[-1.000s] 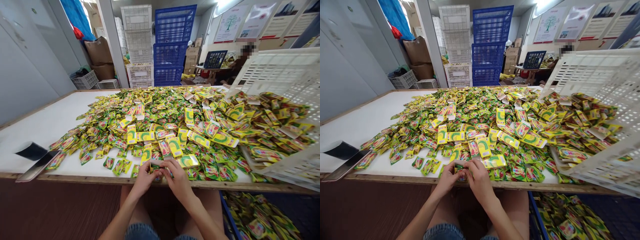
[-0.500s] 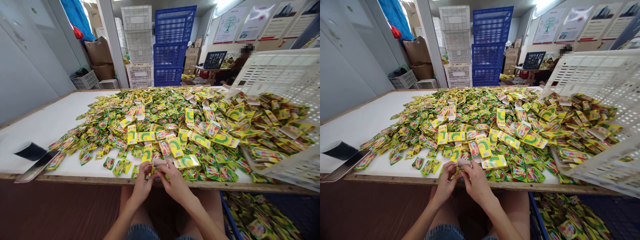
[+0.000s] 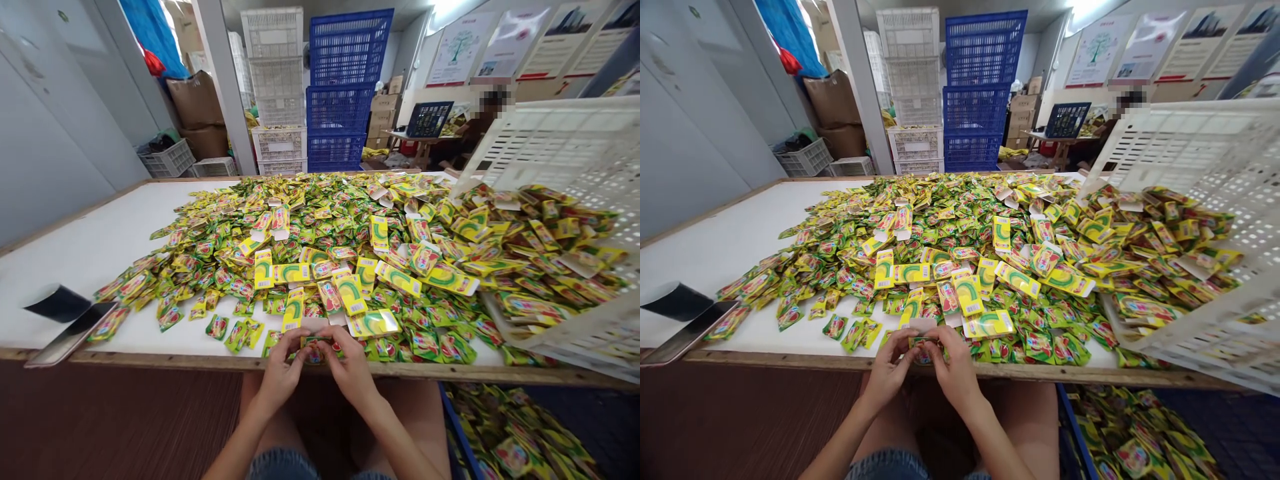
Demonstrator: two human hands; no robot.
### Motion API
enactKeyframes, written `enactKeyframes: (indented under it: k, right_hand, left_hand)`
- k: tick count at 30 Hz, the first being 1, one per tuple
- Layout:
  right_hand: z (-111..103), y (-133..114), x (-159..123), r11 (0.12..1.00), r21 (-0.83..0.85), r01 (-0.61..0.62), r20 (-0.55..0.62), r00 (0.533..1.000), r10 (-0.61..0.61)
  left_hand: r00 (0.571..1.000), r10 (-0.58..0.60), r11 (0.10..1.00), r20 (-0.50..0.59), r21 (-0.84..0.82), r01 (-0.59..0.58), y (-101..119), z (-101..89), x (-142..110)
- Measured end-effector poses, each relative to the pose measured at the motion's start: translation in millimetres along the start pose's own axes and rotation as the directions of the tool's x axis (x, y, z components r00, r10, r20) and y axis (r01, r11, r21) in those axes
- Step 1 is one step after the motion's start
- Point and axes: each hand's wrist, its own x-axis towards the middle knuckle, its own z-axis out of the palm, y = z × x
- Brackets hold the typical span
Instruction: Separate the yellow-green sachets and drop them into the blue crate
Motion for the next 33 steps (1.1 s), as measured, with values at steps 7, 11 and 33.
enactKeyframes:
  k: [7,11,33]
  right_hand:
    - [6,-3,5,1.000,0.027,0.015,-0.104,0.994,-0.012]
    - [4,1,5,0.999,0.025,0.026,-0.076,0.997,-0.025]
    - [3,-1,4,0.993,-0.055,0.101,-0.091,0.990,-0.106]
  left_hand:
    - [0.985,0.012,0.999,-0.174,-0.031,-0.018,11,4.4,1]
    - [0.993,-0.008,0.999,-0.116,-0.049,0.002,16,3.8,2]
    - [0.986,0.100,0.995,-0.134,0.030,-0.097,15,1.8,10]
